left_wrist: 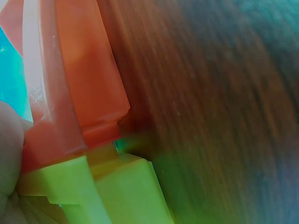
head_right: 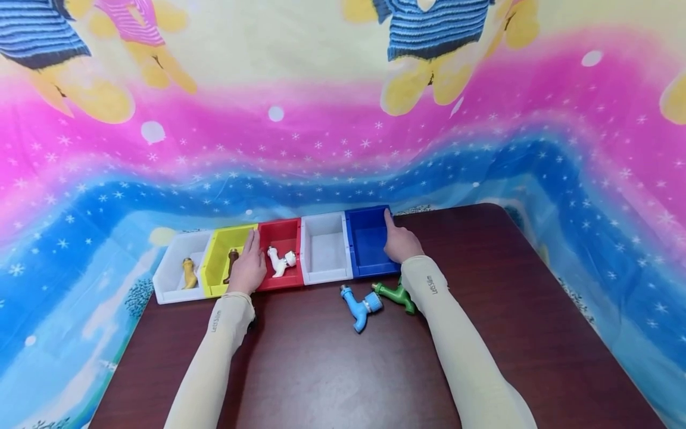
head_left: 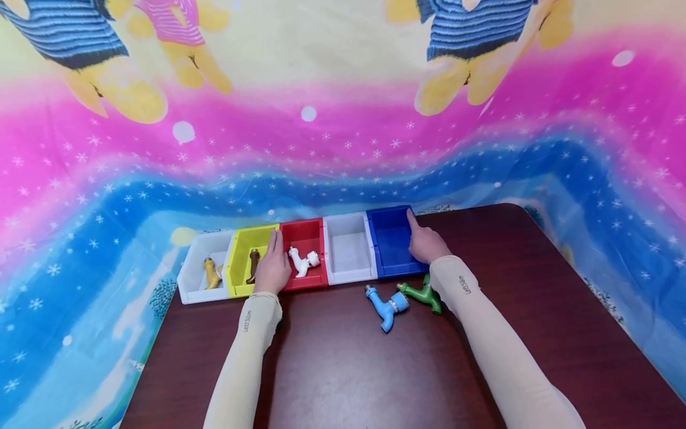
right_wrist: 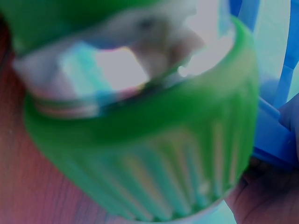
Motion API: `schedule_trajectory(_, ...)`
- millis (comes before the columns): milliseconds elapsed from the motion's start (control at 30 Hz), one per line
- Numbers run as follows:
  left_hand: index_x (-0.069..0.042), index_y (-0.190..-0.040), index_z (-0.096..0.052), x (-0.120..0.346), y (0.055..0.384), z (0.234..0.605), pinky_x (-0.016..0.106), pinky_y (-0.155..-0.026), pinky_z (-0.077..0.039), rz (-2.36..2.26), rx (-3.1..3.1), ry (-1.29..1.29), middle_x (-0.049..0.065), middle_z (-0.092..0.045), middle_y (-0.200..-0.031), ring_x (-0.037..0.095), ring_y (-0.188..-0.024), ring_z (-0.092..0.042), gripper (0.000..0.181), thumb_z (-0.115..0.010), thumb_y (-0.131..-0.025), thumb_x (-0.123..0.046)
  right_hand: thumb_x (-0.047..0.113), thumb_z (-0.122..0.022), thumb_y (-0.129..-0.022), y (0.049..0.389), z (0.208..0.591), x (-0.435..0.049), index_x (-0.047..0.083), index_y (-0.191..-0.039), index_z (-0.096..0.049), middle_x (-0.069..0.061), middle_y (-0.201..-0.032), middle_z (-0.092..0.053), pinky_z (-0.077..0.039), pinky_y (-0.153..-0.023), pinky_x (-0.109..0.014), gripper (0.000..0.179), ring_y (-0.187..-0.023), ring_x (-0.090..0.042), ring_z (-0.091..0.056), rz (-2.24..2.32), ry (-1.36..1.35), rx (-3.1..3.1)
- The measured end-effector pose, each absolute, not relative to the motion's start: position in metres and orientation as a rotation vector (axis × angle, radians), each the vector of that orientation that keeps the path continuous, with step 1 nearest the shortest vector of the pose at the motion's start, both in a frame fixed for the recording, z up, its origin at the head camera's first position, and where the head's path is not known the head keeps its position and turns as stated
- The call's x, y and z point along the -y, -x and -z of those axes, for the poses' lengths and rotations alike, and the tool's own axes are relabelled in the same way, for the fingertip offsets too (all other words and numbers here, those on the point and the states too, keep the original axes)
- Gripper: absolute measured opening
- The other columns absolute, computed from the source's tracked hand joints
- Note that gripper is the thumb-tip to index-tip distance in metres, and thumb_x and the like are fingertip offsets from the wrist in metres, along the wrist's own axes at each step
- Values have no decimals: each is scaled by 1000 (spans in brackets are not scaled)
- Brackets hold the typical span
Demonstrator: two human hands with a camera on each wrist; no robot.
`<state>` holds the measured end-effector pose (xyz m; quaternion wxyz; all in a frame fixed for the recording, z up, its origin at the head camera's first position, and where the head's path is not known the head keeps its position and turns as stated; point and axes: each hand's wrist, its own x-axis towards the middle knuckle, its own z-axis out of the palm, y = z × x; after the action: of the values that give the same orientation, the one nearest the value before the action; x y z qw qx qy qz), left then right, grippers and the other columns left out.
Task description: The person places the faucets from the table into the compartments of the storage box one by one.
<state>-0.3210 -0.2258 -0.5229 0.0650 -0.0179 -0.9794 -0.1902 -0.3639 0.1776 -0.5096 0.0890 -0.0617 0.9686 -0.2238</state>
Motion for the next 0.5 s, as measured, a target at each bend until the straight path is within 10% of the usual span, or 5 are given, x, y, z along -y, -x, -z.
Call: schedule_trajectory(500,-18,-168,-15,238,321,516,74,-120,-24,493,3009,77,7,-14,-175,48,-143,-46,79,-54,-102,-40,7,-46,-103,359,505,-176,23,-167,13,-4,-59,-50,-37,-45,-33,88,-44,-19,-42,664,182,-2888)
